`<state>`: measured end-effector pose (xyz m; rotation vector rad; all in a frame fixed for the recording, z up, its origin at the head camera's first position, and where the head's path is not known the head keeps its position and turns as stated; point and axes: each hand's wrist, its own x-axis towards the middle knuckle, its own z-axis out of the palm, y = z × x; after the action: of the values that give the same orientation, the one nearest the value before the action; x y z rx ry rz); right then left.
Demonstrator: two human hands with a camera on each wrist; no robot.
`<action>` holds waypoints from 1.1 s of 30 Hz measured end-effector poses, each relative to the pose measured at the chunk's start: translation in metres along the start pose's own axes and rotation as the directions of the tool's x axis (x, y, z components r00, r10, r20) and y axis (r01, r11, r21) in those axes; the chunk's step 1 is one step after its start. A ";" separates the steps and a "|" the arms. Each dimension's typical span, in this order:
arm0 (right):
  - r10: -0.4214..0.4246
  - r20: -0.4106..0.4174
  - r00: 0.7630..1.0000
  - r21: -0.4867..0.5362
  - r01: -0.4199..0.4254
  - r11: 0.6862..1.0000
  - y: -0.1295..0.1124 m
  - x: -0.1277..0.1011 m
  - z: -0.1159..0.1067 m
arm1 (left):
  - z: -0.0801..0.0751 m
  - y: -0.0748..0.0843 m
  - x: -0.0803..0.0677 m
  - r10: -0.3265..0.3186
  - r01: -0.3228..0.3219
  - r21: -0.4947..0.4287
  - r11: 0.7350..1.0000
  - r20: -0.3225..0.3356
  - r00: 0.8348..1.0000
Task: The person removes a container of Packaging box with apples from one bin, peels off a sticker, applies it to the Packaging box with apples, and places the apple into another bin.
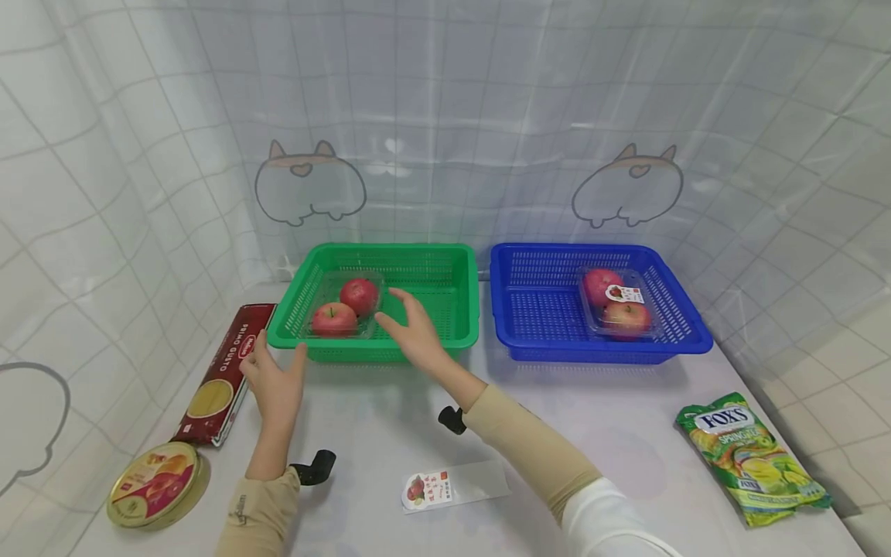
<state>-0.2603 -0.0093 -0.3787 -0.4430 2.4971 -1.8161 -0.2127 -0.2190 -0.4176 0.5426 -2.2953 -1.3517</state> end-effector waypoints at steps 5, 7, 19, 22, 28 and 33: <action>0.026 0.001 1.000 -0.003 -0.026 1.000 -0.001 0.009 0.007 | -0.001 -0.003 0.009 0.000 0.001 -0.047 0.999 0.016 1.000; 0.038 0.004 0.999 0.002 -0.039 0.999 0.000 0.012 0.010 | 0.000 -0.004 0.011 -0.004 0.006 -0.061 0.998 0.024 1.000; 0.096 -0.003 0.995 0.038 -0.096 0.995 -0.004 0.035 0.028 | 0.005 -0.010 0.021 -0.050 0.053 -0.075 0.996 0.048 0.998; 0.107 -0.002 0.994 0.053 -0.107 0.993 -0.006 0.041 0.032 | 0.006 -0.011 0.024 -0.052 0.055 -0.078 0.995 0.041 0.998; 0.170 -0.019 0.985 0.078 -0.168 0.983 -0.008 0.050 0.041 | 0.009 -0.012 0.027 -0.045 0.048 -0.081 0.996 0.038 0.998; 0.238 -0.029 0.971 0.096 -0.234 0.967 -0.005 0.056 0.048 | 0.009 -0.012 0.027 -0.040 0.044 -0.085 0.995 0.055 0.998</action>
<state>-0.3042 -0.0689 -0.3812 -0.0996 2.3588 -1.8511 -0.2391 -0.2321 -0.4283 0.5353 -2.2669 -1.4950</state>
